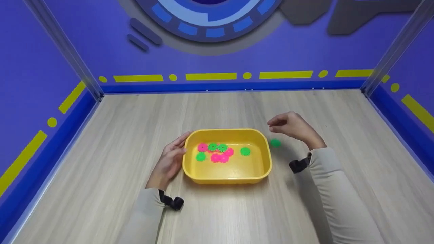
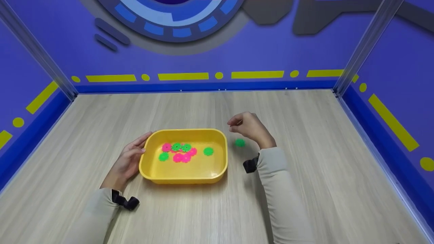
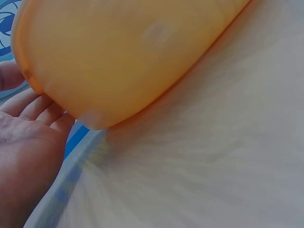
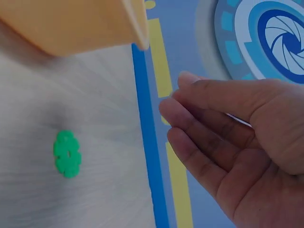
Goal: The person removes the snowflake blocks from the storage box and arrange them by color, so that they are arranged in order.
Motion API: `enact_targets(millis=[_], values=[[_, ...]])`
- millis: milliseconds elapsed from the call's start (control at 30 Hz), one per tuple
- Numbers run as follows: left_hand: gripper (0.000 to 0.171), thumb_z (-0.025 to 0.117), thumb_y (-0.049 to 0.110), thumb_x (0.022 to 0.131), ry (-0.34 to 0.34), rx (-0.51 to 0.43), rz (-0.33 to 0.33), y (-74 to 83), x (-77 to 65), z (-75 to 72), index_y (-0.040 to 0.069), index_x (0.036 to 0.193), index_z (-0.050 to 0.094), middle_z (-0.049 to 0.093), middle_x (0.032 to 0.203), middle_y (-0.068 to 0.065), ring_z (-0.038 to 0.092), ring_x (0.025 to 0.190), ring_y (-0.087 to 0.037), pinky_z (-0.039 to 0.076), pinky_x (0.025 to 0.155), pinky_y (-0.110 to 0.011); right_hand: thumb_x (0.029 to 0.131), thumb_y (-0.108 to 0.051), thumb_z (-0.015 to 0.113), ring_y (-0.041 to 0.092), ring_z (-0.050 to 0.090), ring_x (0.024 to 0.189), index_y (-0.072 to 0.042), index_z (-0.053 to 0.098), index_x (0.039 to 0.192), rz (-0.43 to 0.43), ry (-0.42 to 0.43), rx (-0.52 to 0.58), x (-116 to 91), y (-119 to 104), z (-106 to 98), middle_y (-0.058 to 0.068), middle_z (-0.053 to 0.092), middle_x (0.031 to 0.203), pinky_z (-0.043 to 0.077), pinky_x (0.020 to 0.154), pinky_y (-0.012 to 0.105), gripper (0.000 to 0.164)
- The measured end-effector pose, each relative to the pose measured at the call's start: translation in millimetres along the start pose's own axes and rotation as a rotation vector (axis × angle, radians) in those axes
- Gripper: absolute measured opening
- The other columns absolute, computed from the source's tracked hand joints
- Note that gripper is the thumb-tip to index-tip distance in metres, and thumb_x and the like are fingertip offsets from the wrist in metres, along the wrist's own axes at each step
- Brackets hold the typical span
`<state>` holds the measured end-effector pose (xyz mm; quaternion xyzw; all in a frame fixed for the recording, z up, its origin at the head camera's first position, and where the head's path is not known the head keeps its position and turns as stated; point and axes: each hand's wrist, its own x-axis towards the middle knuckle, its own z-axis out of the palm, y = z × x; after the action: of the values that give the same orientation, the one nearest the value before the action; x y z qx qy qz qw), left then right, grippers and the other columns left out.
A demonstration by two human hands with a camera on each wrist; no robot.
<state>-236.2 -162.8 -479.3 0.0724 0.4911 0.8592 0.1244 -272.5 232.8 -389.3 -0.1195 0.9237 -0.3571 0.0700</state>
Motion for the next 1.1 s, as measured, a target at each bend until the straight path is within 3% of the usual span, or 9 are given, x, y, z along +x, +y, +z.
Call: enact_targets(millis=[367, 633, 900, 1100], values=[[0.066, 0.043, -0.014, 0.084, -0.005, 0.006, 0.011, 0.0, 0.1, -0.8, -0.007, 0.147, 0.028, 0.031, 0.154, -0.02, 0.037, 0.138, -0.023, 0.034, 0.114, -0.032, 0.088, -0.011, 0.067, 0.023, 0.067, 0.095, -0.005, 0.071, 0.111, -0.1, -0.108, -0.019, 3.3, -28.1, 10.0, 0.012, 0.072, 0.105, 0.056, 0.089, 0.04, 0.024], [0.064, 0.042, -0.014, 0.084, 0.009, 0.004, 0.001, -0.4, 0.6, -0.6, -0.006, 0.147, 0.03, 0.032, 0.154, -0.018, 0.039, 0.137, -0.02, 0.031, 0.115, -0.033, 0.088, -0.012, 0.067, 0.022, 0.066, 0.091, -0.005, 0.071, 0.112, -0.091, -0.181, -0.069, 7.6, -45.8, 18.6, 0.01, 0.072, 0.104, 0.058, 0.084, 0.037, 0.025], [0.064, 0.042, -0.014, 0.085, 0.005, 0.02, 0.002, 2.0, 0.5, -0.1, -0.006, 0.147, 0.029, 0.03, 0.155, -0.018, 0.033, 0.141, -0.023, 0.029, 0.116, -0.034, 0.085, -0.01, 0.071, 0.024, 0.067, 0.096, -0.003, 0.071, 0.111, -0.092, -0.257, -0.088, 14.2, -58.6, 30.5, 0.011, 0.073, 0.105, 0.057, 0.089, 0.039, 0.028], [0.064, 0.04, -0.014, 0.085, -0.008, -0.001, 0.001, -0.3, 0.0, -0.6, -0.007, 0.148, 0.026, 0.027, 0.156, -0.02, 0.032, 0.141, -0.025, 0.028, 0.117, -0.036, 0.085, -0.01, 0.071, 0.026, 0.066, 0.102, -0.002, 0.069, 0.116, -0.042, -0.312, -0.118, 18.1, -60.8, 41.6, 0.011, 0.071, 0.11, 0.054, 0.094, 0.041, 0.031]])
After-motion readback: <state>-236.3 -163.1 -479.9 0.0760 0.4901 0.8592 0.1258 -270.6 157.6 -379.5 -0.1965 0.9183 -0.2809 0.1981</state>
